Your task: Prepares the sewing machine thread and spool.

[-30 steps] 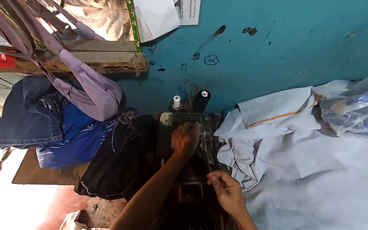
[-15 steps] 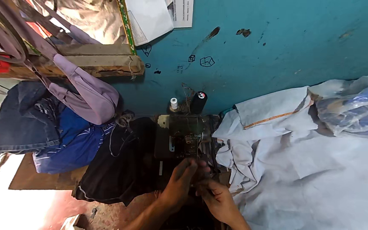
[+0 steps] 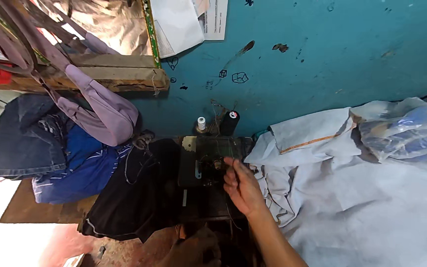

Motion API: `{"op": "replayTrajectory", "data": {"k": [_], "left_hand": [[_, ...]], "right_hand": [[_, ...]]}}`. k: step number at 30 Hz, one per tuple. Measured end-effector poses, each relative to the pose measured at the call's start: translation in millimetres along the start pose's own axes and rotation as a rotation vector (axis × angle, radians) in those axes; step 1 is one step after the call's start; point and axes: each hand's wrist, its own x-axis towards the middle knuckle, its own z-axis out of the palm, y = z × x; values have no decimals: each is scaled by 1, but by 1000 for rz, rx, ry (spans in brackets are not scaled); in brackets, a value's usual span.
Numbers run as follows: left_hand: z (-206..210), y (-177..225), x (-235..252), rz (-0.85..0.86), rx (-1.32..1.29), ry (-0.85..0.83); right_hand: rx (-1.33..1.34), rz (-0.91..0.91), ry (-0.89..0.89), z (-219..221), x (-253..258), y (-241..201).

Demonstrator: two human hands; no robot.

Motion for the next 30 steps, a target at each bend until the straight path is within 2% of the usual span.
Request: {"op": "replayTrajectory", "data": {"k": [1,3,4,5,6,7,8,9,10,12,15,18,19,20,22,23,26,27,30], "left_hand": [[-10,0,0,-59,129,51],[-29,7,3,-164,338,351],[-37,11,9,-89,453,561],[-45,15,19,68,539,726],[-53,21,31,272,614,801],[-61,28,43,471,710,771],[-67,35,56,617,815,650],[-72,44,67,692,911,487],[-76,53,77,704,984,338],[-83,65,91,688,1061,193],[-94,77,92,624,1106,92],[-98,74,90,680,1115,93],[-97,70,90,711,1131,106],[-97,69,89,742,1153,121],[-96,70,86,796,1198,144],[-94,70,86,820,1213,148],[-85,65,86,881,1213,151],[-82,62,85,912,1211,163],[-75,52,76,1059,1272,225]], "right_hand": [[-45,-4,-5,-4,-11,7],[-147,-7,-38,-19,-32,25],[-188,-6,-51,-27,-43,33],[-219,5,-65,-35,-54,41],[-231,17,-82,-45,-64,49],[-231,24,-103,-55,-73,58],[-227,26,-115,-63,-81,65],[-234,25,-119,-70,-89,71],[-252,28,-113,-75,-96,73],[-301,38,-91,-85,-106,73],[-442,44,-23,-112,-111,74],[-936,-6,140,-140,-103,67],[-1067,-16,191,-143,-99,59],[-1111,-102,238,-140,-90,51],[-989,-319,260,-117,-65,36],[-838,-328,207,-99,-50,26],[-291,-136,-52,-51,-10,10],[-149,-77,-82,-38,-3,8],[-1,1,14,-13,-2,2]]}}
